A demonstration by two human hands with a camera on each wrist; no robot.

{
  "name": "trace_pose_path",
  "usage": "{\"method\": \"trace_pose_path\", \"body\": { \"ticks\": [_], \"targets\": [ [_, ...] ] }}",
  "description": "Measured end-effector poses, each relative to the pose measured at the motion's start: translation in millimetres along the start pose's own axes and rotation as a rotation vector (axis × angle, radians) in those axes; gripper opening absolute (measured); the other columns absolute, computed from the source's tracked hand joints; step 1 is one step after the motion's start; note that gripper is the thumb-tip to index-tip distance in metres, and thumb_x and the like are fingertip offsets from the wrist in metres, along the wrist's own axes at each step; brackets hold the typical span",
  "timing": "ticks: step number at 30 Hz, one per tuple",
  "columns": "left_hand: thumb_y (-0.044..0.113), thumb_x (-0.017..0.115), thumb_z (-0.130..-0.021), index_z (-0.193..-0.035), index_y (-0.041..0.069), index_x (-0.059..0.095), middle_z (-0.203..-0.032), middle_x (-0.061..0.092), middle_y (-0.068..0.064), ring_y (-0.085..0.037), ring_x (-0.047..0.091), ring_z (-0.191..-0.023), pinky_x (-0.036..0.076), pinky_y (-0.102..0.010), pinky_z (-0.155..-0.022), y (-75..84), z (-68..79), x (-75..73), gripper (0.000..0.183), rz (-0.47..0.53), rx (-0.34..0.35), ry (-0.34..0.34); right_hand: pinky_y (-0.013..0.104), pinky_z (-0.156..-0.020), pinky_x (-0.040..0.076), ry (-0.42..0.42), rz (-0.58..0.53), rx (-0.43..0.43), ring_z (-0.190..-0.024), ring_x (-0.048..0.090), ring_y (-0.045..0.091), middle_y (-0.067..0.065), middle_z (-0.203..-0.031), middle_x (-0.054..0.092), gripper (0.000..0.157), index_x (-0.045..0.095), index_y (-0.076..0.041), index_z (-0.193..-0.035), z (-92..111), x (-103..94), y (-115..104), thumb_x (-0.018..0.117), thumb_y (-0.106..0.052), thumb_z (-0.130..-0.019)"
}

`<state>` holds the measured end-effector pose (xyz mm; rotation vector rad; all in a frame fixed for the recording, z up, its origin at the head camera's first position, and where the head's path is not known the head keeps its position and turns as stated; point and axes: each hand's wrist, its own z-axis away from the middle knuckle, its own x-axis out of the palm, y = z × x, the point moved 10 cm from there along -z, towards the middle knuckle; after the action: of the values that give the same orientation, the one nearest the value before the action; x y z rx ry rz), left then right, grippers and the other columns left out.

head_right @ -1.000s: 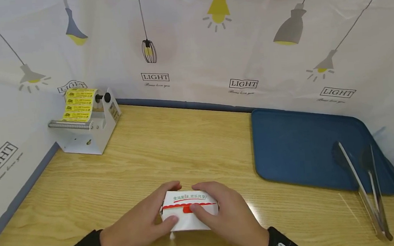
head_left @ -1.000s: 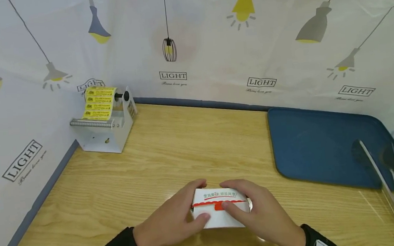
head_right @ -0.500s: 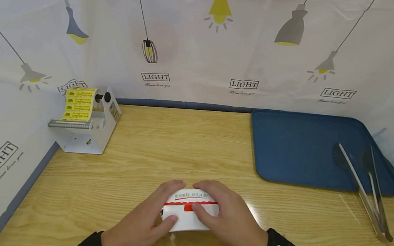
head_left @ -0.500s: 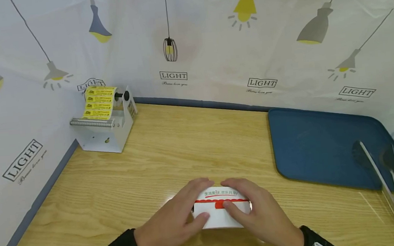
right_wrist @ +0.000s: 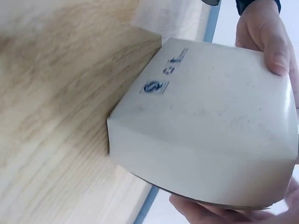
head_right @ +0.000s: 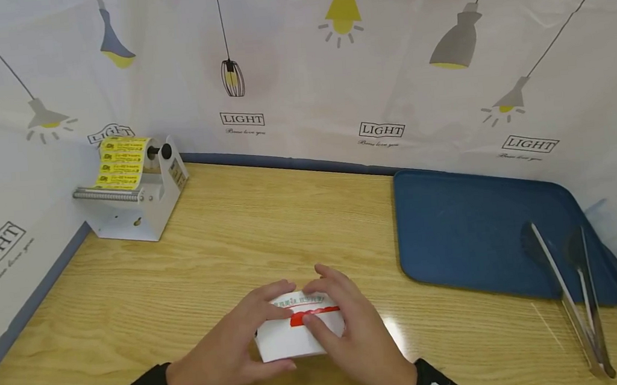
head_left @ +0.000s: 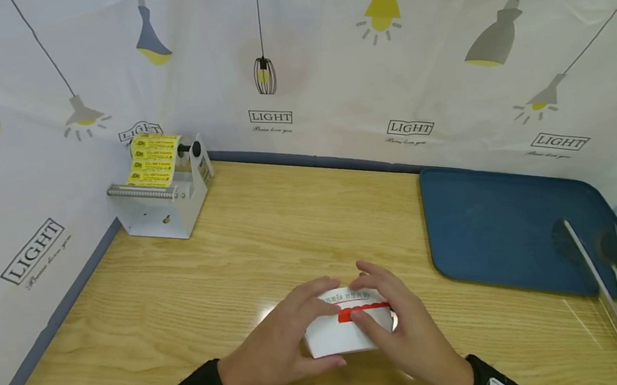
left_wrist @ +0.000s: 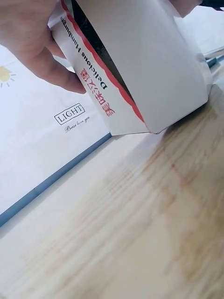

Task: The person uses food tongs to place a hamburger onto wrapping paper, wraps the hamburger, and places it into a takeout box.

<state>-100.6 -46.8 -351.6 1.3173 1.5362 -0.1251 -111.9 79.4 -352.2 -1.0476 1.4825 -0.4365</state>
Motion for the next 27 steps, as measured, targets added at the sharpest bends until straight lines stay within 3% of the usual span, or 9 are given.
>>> {"method": "trace_pose_path", "body": {
  "ticks": [5, 8, 11, 17, 22, 24, 27],
  "targets": [
    [0.050, 0.073, -0.079, -0.118, 0.016, 0.063, -0.147, 0.049, -0.008, -0.021, 0.048, -0.130, 0.058, -0.044, -0.096, -8.1, 1.5, 2.3, 0.052, 0.011, -0.082, -0.028, 0.062, -0.097, 0.051, -0.041, -0.117, -0.017, -0.138, 0.041, 0.029, 0.010, -0.141, 0.057, 0.019, 0.070, -0.022, -0.108, 0, 1.6, 3, 0.068, -0.023, -0.089],
    [0.052, 0.072, -0.079, -0.117, 0.017, 0.063, -0.148, 0.047, -0.006, -0.019, 0.046, -0.132, 0.059, -0.042, -0.096, -14.2, 3.4, 4.1, 0.052, 0.039, -0.132, -0.044, 0.062, -0.095, 0.052, -0.094, -0.114, -0.045, -0.139, 0.039, 0.033, 0.015, -0.150, 0.046, 0.034, 0.070, -0.022, -0.114, 2, 3.4, 4, 0.074, -0.029, -0.082],
    [0.053, 0.070, -0.080, -0.118, 0.016, 0.064, -0.149, 0.046, -0.006, -0.020, 0.045, -0.132, 0.059, -0.042, -0.095, -17.5, 5.2, 5.4, 0.053, 0.058, -0.151, -0.050, 0.050, -0.090, 0.059, -0.134, -0.079, -0.088, -0.138, 0.038, 0.037, 0.018, -0.154, 0.040, 0.048, 0.067, -0.021, -0.120, 5, 4.6, 4, 0.079, -0.032, -0.075],
    [0.052, 0.068, -0.082, -0.118, 0.017, 0.067, -0.145, 0.049, -0.008, -0.020, 0.051, -0.127, 0.060, -0.041, -0.092, -17.0, 5.9, 2.8, 0.050, 0.072, -0.124, -0.022, 0.030, -0.088, 0.060, -0.093, -0.056, -0.200, -0.134, 0.045, 0.033, 0.021, -0.150, 0.044, 0.047, 0.068, -0.017, -0.119, 7, 2.1, 1, 0.080, -0.024, -0.074],
    [0.042, 0.070, -0.084, -0.104, 0.015, 0.068, -0.135, 0.057, -0.010, -0.021, 0.058, -0.119, 0.061, -0.042, -0.090, -10.9, 4.0, -2.6, 0.033, 0.074, -0.052, 0.038, 0.020, -0.093, 0.056, -0.011, -0.032, -0.273, -0.124, 0.055, 0.024, 0.020, -0.136, 0.058, 0.037, 0.074, -0.016, -0.108, 8, -0.8, -5, 0.082, -0.018, -0.072],
    [0.040, 0.071, -0.084, -0.101, 0.016, 0.066, -0.133, 0.059, -0.009, -0.019, 0.059, -0.117, 0.061, -0.042, -0.089, -11.6, 3.3, -3.5, 0.030, 0.096, -0.064, 0.044, 0.020, -0.094, 0.055, 0.003, -0.018, -0.274, -0.122, 0.056, 0.023, 0.019, -0.132, 0.060, 0.036, 0.074, -0.017, -0.106, 8, -1.0, -6, 0.082, -0.018, -0.072],
    [0.041, 0.073, -0.083, -0.105, 0.015, 0.061, -0.134, 0.058, -0.008, -0.019, 0.058, -0.119, 0.059, -0.044, -0.092, -13.6, 3.4, -3.3, 0.036, 0.127, -0.096, 0.032, 0.028, -0.094, 0.058, -0.008, 0.035, -0.234, -0.124, 0.055, 0.023, 0.015, -0.135, 0.059, 0.046, 0.069, -0.017, -0.116, 8, 0.3, -5, 0.081, -0.025, -0.073]
  ]
}}
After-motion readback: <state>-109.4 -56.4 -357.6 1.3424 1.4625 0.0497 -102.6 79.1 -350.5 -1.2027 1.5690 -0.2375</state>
